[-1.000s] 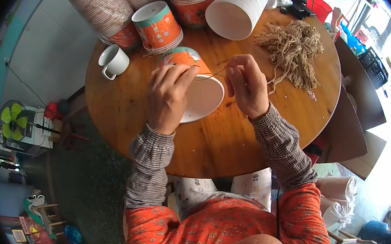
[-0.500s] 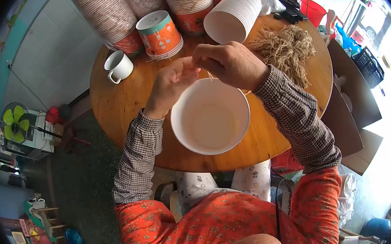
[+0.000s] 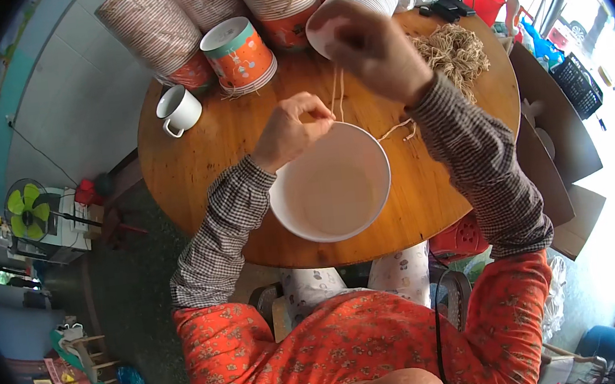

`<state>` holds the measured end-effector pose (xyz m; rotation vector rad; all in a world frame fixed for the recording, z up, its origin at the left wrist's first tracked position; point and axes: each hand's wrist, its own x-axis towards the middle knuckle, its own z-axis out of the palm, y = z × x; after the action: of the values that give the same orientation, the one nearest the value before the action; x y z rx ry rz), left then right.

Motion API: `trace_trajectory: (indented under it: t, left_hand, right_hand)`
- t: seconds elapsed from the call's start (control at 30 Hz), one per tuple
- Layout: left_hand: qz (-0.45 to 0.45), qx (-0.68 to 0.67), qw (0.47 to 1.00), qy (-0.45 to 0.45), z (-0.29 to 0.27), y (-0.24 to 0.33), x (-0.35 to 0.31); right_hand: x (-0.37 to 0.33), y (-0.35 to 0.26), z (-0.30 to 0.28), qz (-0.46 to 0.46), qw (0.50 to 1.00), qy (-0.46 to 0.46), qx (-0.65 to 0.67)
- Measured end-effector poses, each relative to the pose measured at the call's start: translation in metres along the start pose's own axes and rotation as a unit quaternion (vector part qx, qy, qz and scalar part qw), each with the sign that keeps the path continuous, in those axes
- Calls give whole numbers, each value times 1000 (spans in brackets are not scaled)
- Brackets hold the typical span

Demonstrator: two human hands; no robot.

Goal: Assembling cup phones by threading string through the bottom of paper cups and tying knots inside to secure them.

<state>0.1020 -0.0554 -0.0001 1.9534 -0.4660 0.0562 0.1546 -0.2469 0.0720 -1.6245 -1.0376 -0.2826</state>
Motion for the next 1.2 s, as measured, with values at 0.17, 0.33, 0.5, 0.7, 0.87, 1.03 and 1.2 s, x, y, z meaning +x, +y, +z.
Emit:
trace_trajectory:
  t: [0.17,0.33,0.5,0.7,0.87,1.03,1.2]
  left_hand:
    - [-49,61,996,-52,5,16,0]
    - [67,302,947,86,3,-12,4]
    - [12,391,913,116,-46,-35,-21]
    - [-1,374,920,116,-55,-9,-46]
    - [151,254,937,186,-14,41,-76]
    - [41,-183,981,56,62,90,-112]
    - [-24,-346,937,44,81,76,-133]
  right_hand:
    - [4,-12,-24,92,995,23,-28]
    - [-14,5,-58,55,951,-112,-282]
    - [-56,-36,-87,213,897,-282,-267]
    - [-100,-94,-78,361,901,-222,89]
    - [-118,-95,-31,330,861,-49,385]
    - [-119,-89,7,298,795,-58,525]
    - [-133,-77,13,279,772,-7,571]
